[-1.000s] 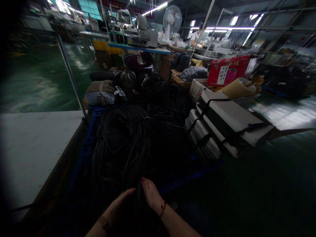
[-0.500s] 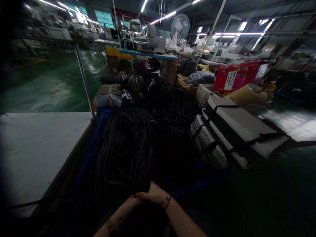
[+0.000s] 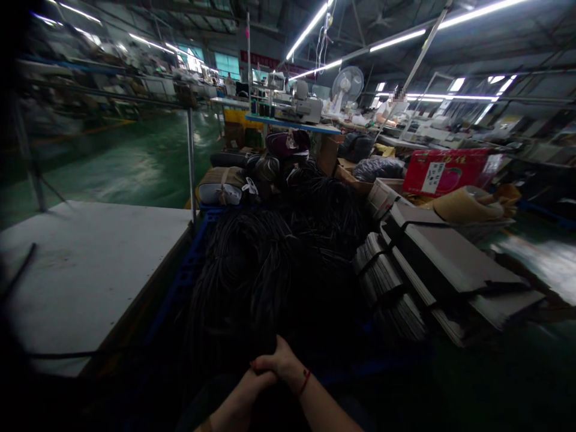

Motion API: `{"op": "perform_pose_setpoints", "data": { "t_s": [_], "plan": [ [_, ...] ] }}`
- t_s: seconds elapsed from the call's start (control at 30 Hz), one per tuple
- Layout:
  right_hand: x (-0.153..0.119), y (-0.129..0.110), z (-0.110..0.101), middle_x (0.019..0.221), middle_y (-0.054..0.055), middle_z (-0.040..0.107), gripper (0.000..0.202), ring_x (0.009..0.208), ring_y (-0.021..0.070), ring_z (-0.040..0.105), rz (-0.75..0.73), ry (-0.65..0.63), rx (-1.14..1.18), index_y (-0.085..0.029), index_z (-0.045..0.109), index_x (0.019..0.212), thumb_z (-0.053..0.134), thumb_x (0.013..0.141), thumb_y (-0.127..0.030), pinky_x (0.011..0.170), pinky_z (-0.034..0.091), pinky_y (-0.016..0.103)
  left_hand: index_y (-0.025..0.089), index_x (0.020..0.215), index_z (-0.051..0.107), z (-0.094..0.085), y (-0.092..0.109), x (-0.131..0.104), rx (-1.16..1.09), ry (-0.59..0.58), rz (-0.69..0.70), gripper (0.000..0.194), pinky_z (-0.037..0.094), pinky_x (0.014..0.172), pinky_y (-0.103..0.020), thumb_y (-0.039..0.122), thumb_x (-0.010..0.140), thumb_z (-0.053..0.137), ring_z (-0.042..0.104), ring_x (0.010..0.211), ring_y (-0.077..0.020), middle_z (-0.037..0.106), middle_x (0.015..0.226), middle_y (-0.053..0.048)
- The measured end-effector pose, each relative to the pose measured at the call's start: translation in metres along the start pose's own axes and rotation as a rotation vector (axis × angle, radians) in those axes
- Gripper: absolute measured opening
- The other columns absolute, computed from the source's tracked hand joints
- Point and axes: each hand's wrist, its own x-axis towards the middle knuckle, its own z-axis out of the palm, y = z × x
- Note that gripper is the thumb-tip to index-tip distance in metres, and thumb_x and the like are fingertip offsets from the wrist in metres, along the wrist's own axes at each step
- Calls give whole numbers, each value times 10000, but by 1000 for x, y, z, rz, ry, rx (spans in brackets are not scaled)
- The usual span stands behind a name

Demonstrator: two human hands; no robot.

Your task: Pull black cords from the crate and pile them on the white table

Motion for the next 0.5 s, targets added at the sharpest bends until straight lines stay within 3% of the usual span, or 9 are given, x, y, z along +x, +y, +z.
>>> {"op": "perform_pose_setpoints", "data": {
  "t_s": [0.07, 0.17, 0.27, 0.4, 0.5],
  "plan": [
    [-5, -8, 10, 860, 47, 679, 503, 774, 195, 621, -30, -38, 48, -135, 639, 992, 790, 530, -265, 775, 471, 334, 117, 1027, 607, 4, 10, -22, -54, -38, 55, 500, 486, 901, -423, 167, 548, 740, 621, 1003, -347, 708, 922, -147],
    [-11, -17, 25, 902, 59, 678, 491, 850, 219, 621, -70, 20, 70, -148, 651, 973, 799, 534, -312, 830, 457, 355, 133, 1072, 574, 10, 25, -48, -135, 40, 162, 482, 467, 944, -387, 305, 648, 725, 580, 1091, -314, 678, 1046, -153],
    [-13, -19, 40, 935, 78, 677, 524, 930, 262, 613, -123, 58, 39, -154, 652, 965, 811, 523, -388, 888, 437, 399, 197, 1177, 515, 5, 36, -55, -125, 150, 262, 522, 423, 999, -368, 414, 724, 655, 514, 1185, -277, 614, 1200, -120],
    [-17, -26, 55, 985, 87, 669, 550, 995, 286, 593, -159, -6, -43, -161, 650, 983, 811, 525, -419, 940, 411, 427, 164, 1156, 565, -11, 48, -45, 197, 182, 454, 478, 291, 1090, -346, 455, 777, 573, 438, 1255, -261, 578, 1253, -124],
    [-26, -45, 58, 976, 92, 674, 548, 996, 299, 595, -127, -5, -94, -158, 659, 971, 805, 525, -440, 945, 412, 446, 174, 1117, 618, -6, 64, -54, 484, 49, 546, 463, 221, 1115, -320, 486, 783, 546, 401, 1283, -254, 590, 1243, -108]
  ]
}}
